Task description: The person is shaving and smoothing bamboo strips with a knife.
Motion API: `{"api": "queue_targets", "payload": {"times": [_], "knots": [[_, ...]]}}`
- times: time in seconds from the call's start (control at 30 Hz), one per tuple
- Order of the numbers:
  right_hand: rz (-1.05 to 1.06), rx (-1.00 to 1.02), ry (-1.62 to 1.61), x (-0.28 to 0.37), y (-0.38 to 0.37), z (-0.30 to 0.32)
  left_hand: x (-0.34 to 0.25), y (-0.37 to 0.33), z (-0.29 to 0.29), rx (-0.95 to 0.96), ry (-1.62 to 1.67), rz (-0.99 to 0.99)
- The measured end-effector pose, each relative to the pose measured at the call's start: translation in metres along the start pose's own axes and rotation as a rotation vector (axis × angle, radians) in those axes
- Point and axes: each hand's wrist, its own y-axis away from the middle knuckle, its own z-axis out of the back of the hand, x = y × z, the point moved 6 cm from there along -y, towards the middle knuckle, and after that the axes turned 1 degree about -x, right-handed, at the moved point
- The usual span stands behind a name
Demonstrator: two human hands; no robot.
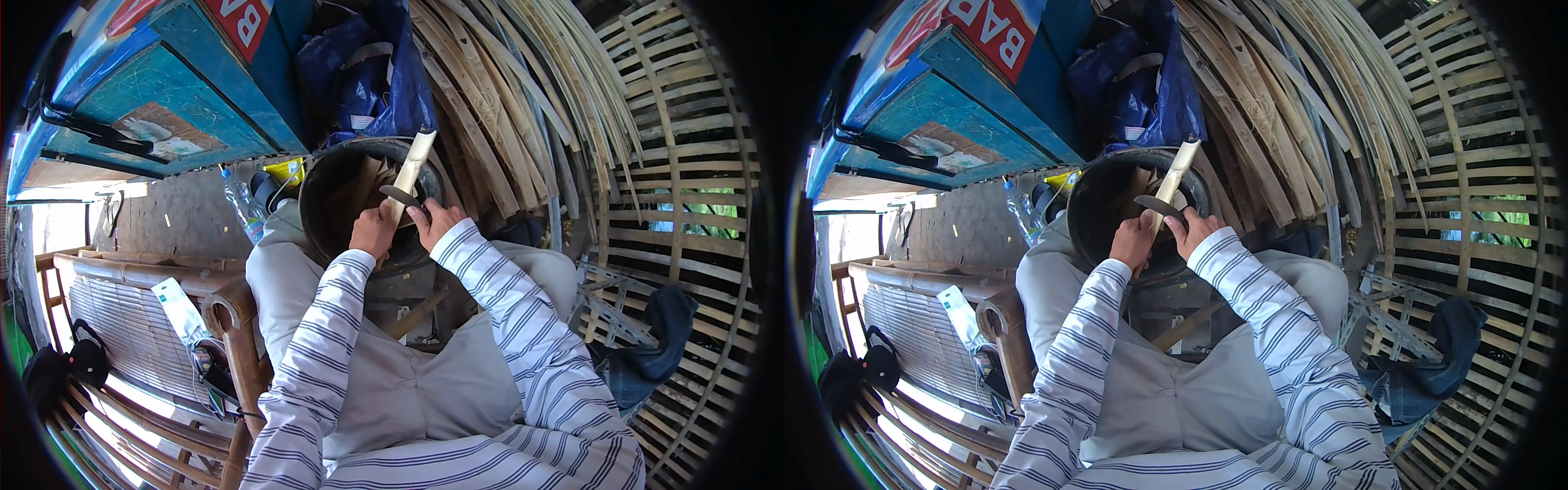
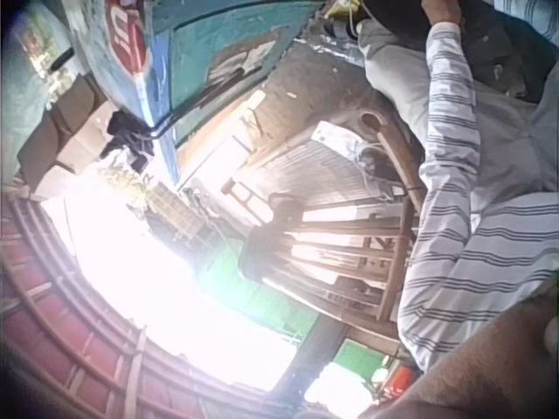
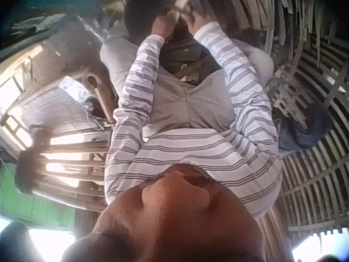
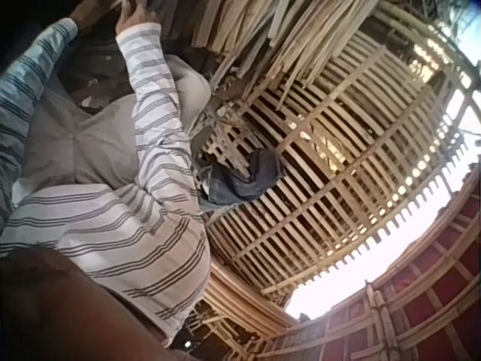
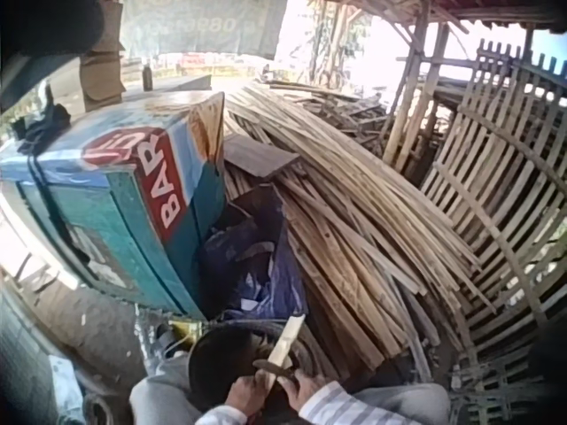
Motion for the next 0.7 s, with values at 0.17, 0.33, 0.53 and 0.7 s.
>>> {"api": "queue_targets", "payload": {"times": [0.17, 0.33, 0.53, 0.7], "knots": [[-0.055, -0.034, 0.052, -0.003, -0.009, -0.004, 0.031, -0.031, -0.023, -0.236, -0.164, -0.352], [-0.1, -0.009, 0.057, -0.025, -0.033, -0.001, 0.014, -0.028, -0.028, -0.188, -0.196, -0.373], [-0.181, -0.047, 0.07, -0.026, -0.038, -0.001, 0.009, -0.02, -0.023, -0.129, -0.148, -0.336], [-0.17, 0.015, 0.04, -0.026, -0.044, -0.001, 0.017, -0.026, -0.024, -0.151, -0.05, -0.3]]}}
